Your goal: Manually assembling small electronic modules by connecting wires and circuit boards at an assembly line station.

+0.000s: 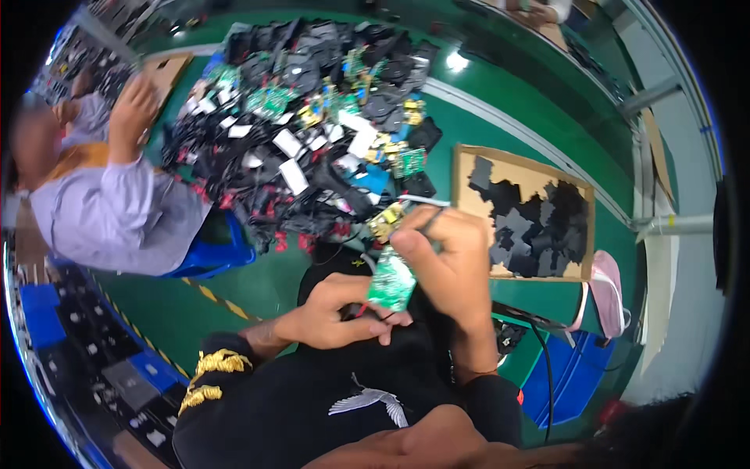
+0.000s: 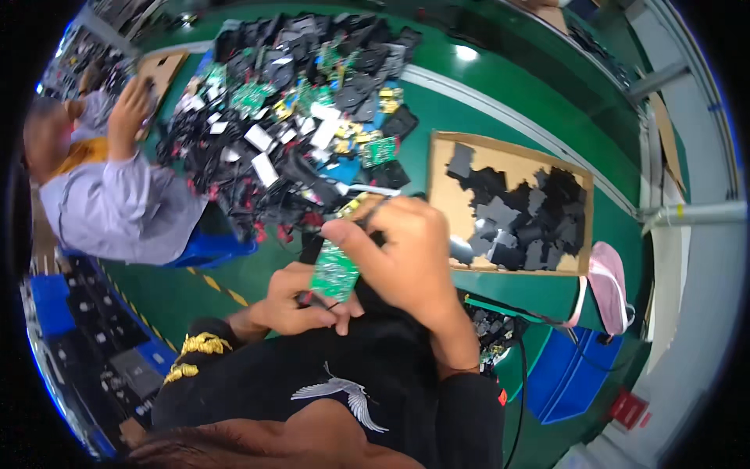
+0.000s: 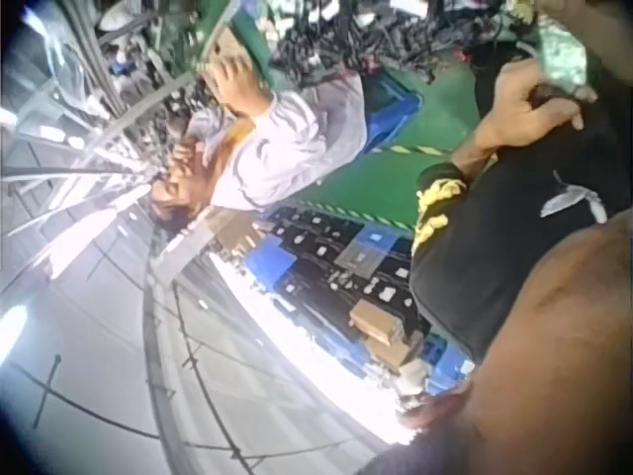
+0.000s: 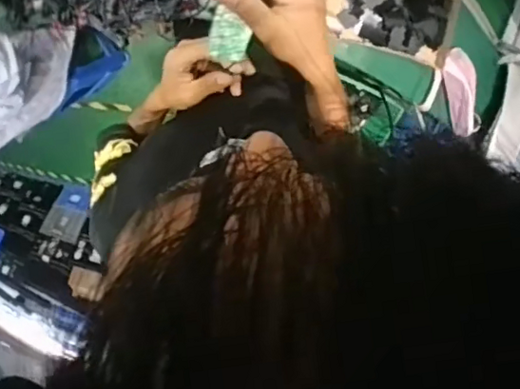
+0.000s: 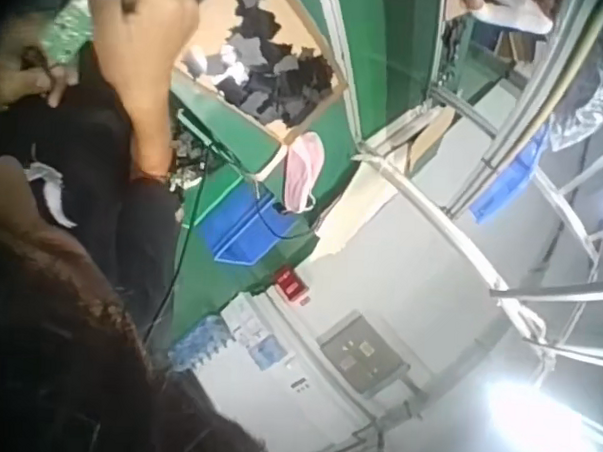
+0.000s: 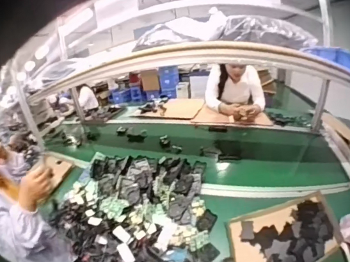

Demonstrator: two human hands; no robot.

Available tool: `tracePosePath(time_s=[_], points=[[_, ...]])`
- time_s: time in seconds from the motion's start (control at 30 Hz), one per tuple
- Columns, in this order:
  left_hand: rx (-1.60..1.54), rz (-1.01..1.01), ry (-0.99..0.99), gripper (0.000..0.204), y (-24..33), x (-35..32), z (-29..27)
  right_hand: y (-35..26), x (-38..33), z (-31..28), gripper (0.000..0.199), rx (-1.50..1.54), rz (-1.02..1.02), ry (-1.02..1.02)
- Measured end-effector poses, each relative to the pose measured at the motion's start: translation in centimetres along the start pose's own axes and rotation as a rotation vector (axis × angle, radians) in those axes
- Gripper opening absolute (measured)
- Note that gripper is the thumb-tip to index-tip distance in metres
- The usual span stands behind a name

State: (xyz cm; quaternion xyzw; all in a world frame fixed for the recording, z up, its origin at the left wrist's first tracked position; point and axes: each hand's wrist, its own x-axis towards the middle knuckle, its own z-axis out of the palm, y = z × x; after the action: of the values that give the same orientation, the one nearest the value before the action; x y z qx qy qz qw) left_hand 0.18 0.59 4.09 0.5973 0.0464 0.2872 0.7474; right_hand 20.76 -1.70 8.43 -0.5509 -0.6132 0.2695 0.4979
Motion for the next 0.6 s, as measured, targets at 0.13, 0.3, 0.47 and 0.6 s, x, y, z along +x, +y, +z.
tracePosePath(time_s=[0.13,0.3,0.47,0.6], points=[[-0.166,0.081,0.246,0.024,-1.0,-0.1,0.7,1.0,-2.1,-0.6,0.063,0.024,0.062,-0.072],[0.18,-0.125,0.353,0.029,-3.9,3.8,0.3,2.8,-5.5,-4.9,0.013,-0.547,0.143,0.319],[0.369,-0.099,0.296,0.028,-5.6,4.8,1.1,5.8,-5.4,-8.6,0.035,-1.061,0.306,0.404],[0.374,-0.17,0.217,0.03,-4.9,4.6,0.8,6.6,-5.6,-9.2,0.03,-1.042,0.295,0.327]])
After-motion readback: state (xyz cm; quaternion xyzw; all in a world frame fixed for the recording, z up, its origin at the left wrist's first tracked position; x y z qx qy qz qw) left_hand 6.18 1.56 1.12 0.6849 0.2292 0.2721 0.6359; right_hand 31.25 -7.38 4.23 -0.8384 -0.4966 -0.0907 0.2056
